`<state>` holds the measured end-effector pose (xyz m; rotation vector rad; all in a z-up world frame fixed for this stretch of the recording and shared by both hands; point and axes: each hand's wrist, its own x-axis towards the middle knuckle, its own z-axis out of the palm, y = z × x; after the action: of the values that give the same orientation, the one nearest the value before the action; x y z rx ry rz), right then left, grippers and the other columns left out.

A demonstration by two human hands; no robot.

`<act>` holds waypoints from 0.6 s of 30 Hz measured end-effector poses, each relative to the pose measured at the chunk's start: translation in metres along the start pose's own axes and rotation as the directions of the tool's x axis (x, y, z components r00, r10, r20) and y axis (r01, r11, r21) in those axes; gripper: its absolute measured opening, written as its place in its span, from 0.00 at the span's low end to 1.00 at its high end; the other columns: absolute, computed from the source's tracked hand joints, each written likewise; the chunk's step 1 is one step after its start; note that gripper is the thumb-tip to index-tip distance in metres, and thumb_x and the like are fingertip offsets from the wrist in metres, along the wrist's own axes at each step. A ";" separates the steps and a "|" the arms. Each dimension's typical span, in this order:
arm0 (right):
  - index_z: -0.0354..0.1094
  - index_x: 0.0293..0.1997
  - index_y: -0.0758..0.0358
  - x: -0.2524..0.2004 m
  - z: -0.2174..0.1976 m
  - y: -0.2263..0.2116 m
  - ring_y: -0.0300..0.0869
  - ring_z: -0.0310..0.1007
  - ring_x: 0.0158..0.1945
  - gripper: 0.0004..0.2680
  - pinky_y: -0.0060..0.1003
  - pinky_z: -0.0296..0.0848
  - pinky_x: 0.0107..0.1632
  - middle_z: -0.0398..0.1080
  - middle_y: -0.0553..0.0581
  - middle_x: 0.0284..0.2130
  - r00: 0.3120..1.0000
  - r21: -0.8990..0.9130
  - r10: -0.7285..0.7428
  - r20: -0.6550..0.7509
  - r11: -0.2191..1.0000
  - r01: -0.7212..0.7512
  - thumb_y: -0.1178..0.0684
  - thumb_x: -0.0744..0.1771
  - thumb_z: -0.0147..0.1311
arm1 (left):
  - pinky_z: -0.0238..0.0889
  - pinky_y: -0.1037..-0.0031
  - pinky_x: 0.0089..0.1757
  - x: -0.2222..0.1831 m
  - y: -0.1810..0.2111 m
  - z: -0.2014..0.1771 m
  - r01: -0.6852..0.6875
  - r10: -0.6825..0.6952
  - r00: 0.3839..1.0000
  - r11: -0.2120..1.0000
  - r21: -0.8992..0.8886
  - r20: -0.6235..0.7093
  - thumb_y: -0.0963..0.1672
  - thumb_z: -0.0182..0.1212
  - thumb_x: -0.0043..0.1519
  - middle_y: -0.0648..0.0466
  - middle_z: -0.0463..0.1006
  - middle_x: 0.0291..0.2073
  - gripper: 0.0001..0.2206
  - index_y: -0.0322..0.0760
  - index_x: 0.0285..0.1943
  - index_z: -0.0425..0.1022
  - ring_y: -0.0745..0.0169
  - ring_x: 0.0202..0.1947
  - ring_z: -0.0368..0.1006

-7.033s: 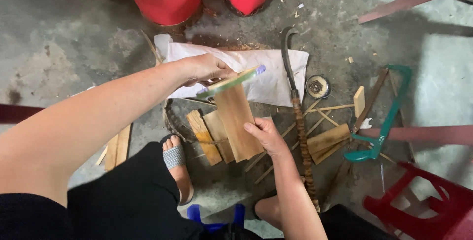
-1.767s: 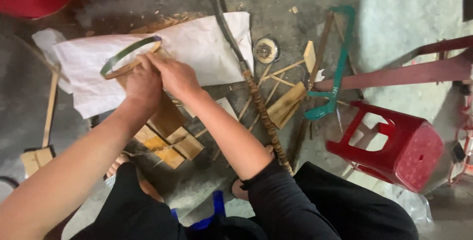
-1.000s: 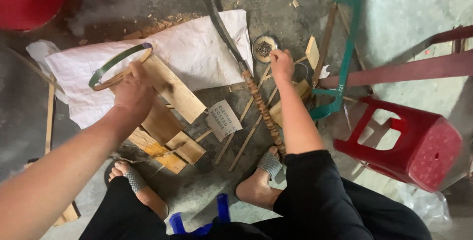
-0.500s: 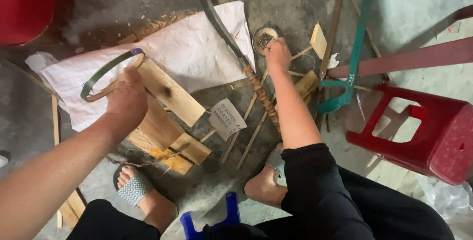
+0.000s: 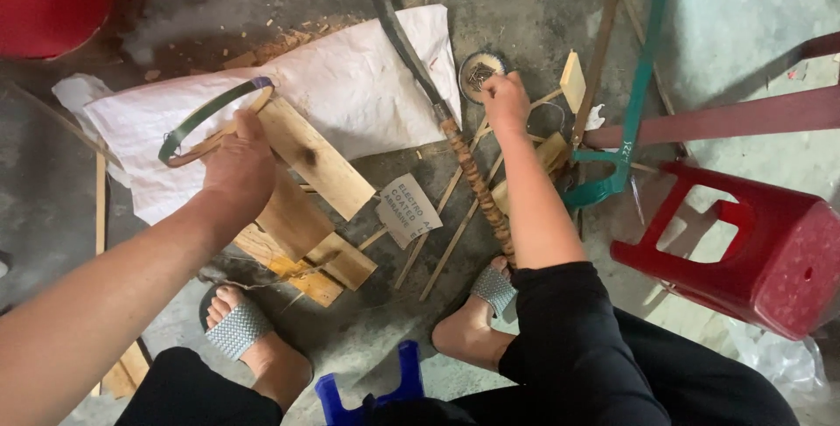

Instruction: Sanding and assembling wooden components into a circular frame using a hammer and tape.

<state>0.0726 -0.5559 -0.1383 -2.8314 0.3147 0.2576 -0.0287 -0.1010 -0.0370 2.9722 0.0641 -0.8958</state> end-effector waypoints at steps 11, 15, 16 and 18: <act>0.71 0.31 0.57 0.021 0.020 0.014 0.55 0.74 0.38 0.05 0.47 0.74 0.44 0.65 0.59 0.34 1.000 -0.136 -0.007 0.030 0.991 0.011 0.54 0.67 0.56 | 0.75 0.50 0.42 -0.004 -0.001 0.000 0.007 -0.010 0.999 0.996 -0.090 -0.034 0.40 0.45 0.69 0.38 0.73 0.42 0.22 0.22 0.68 0.43 0.31 0.39 0.82; 0.76 0.36 0.63 0.028 0.017 0.036 0.60 0.75 0.36 0.05 0.48 0.73 0.39 0.71 0.67 0.30 0.999 0.276 -0.033 0.031 0.961 0.023 0.54 0.67 0.58 | 0.76 0.54 0.40 0.005 -0.006 0.009 -0.013 0.012 1.000 0.999 -0.031 -0.019 0.40 0.48 0.68 0.39 0.73 0.41 0.23 0.22 0.67 0.44 0.34 0.37 0.83; 0.76 0.36 0.63 0.026 0.015 0.040 0.60 0.75 0.36 0.05 0.48 0.73 0.39 0.71 0.67 0.30 0.999 0.273 -0.033 0.033 0.962 0.023 0.54 0.67 0.58 | 0.76 0.54 0.40 0.001 -0.005 0.006 -0.014 0.013 1.000 0.999 -0.033 -0.017 0.40 0.48 0.68 0.39 0.73 0.41 0.23 0.22 0.67 0.44 0.34 0.37 0.83; 0.78 0.39 0.52 0.024 0.012 0.045 0.38 0.77 0.28 0.05 0.35 0.74 0.35 0.75 0.51 0.26 0.992 0.437 0.076 0.105 0.892 -0.114 0.48 0.65 0.59 | 0.76 0.53 0.40 -0.005 -0.003 -0.003 -0.019 0.018 1.000 0.997 -0.075 -0.019 0.42 0.47 0.68 0.39 0.73 0.41 0.20 0.25 0.63 0.45 0.33 0.36 0.83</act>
<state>0.0832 -0.5990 -0.1658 -2.3510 0.4335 0.2847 -0.0312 -0.0982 -0.0318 2.9069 0.0688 -0.8441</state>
